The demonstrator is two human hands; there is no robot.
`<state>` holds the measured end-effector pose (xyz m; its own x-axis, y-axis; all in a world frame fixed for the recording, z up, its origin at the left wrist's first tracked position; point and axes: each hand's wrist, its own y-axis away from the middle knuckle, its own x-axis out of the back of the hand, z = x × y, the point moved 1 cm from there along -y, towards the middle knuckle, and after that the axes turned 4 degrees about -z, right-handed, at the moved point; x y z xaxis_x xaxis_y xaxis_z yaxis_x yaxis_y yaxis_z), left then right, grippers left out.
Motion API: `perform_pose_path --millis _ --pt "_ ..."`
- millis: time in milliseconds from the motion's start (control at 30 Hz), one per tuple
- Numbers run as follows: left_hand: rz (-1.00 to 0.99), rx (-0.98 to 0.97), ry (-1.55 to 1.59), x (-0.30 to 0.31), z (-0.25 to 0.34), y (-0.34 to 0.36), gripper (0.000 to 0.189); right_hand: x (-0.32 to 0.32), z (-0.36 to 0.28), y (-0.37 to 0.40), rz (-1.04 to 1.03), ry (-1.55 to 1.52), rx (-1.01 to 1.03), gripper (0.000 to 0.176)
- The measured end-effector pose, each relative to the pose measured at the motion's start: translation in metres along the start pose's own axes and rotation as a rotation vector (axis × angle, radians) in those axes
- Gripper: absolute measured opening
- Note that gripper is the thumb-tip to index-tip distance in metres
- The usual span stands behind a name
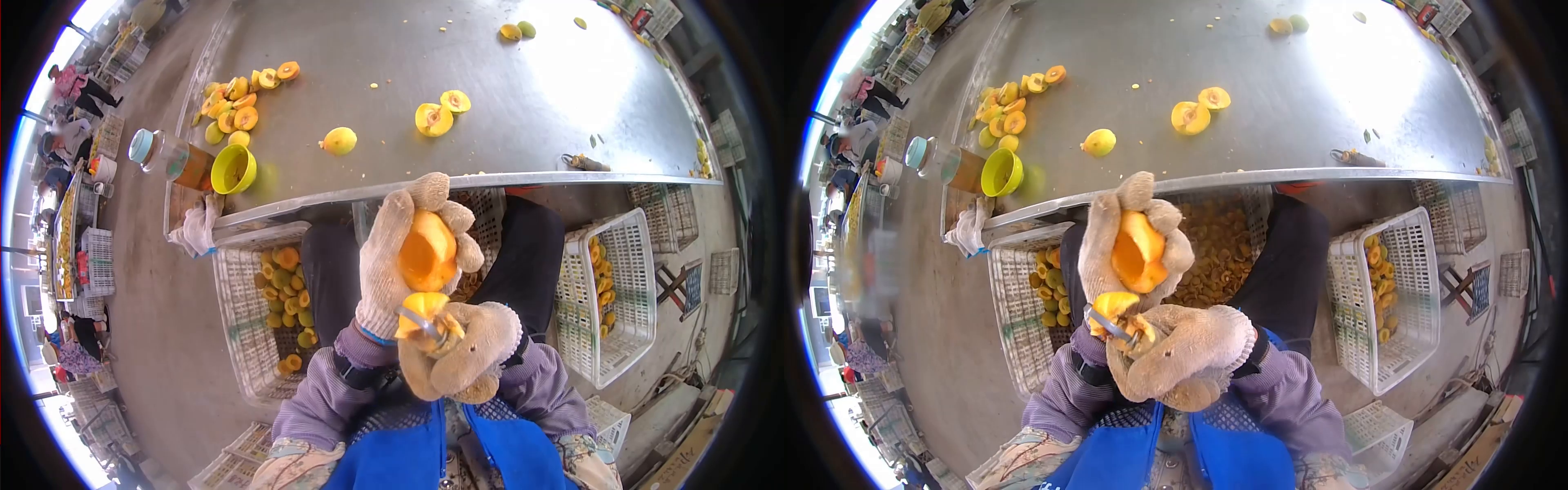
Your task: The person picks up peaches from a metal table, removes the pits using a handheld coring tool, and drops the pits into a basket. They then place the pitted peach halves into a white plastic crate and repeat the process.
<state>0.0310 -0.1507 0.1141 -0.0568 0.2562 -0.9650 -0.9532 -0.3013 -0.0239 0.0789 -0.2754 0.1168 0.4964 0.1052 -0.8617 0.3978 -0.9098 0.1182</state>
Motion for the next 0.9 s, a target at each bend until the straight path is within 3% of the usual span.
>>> perform_pose_path --millis 67,167,300,400,567,600,633,667,733,767,833,900 --pt "0.055 0.039 -0.131 0.003 0.007 -0.005 0.05 0.007 0.007 0.0 0.058 -0.038 0.065 0.025" --pt "0.219 -0.09 -0.591 0.004 0.024 -0.01 0.064 0.024 0.011 0.009 0.014 -0.068 -0.122 0.023" --pt "0.08 -0.06 -0.444 0.017 0.036 -0.008 0.072 0.009 -0.014 0.014 0.396 0.203 -0.072 0.027" --pt "0.164 -0.073 -0.519 0.018 0.043 -0.003 0.069 0.003 -0.021 0.008 0.452 0.249 -0.09 0.026" --pt "0.471 -0.197 -0.987 0.063 0.105 0.039 0.055 0.003 -0.025 0.005 0.546 0.304 -0.148 0.024" --pt "0.555 -0.218 -1.22 0.084 0.125 0.054 0.051 0.008 -0.023 0.006 0.572 0.291 -0.156 0.024" --pt "0.646 -0.23 -1.771 0.093 0.142 0.067 0.042 0.012 -0.021 0.006 0.581 0.279 -0.133 0.024" --pt "0.719 -0.054 -2.378 0.113 0.156 0.084 0.036 0.015 -0.02 0.004 0.578 0.278 -0.129 0.024" --pt "0.613 -0.162 -2.983 0.111 0.16 0.086 0.034 0.02 -0.019 -0.002 0.572 0.189 -0.091 0.025" --pt "0.607 -0.174 -2.986 0.114 0.163 0.074 0.034 0.023 -0.022 -0.007 0.573 0.192 -0.082 0.025" --pt "0.415 -0.271 -2.463 0.099 0.15 0.026 0.033 0.024 -0.021 -0.015 0.571 0.269 -0.111 0.025" --pt "0.431 -0.155 -2.2 0.11 0.144 -0.024 0.038 0.022 -0.025 -0.02 0.579 0.27 -0.113 0.026"
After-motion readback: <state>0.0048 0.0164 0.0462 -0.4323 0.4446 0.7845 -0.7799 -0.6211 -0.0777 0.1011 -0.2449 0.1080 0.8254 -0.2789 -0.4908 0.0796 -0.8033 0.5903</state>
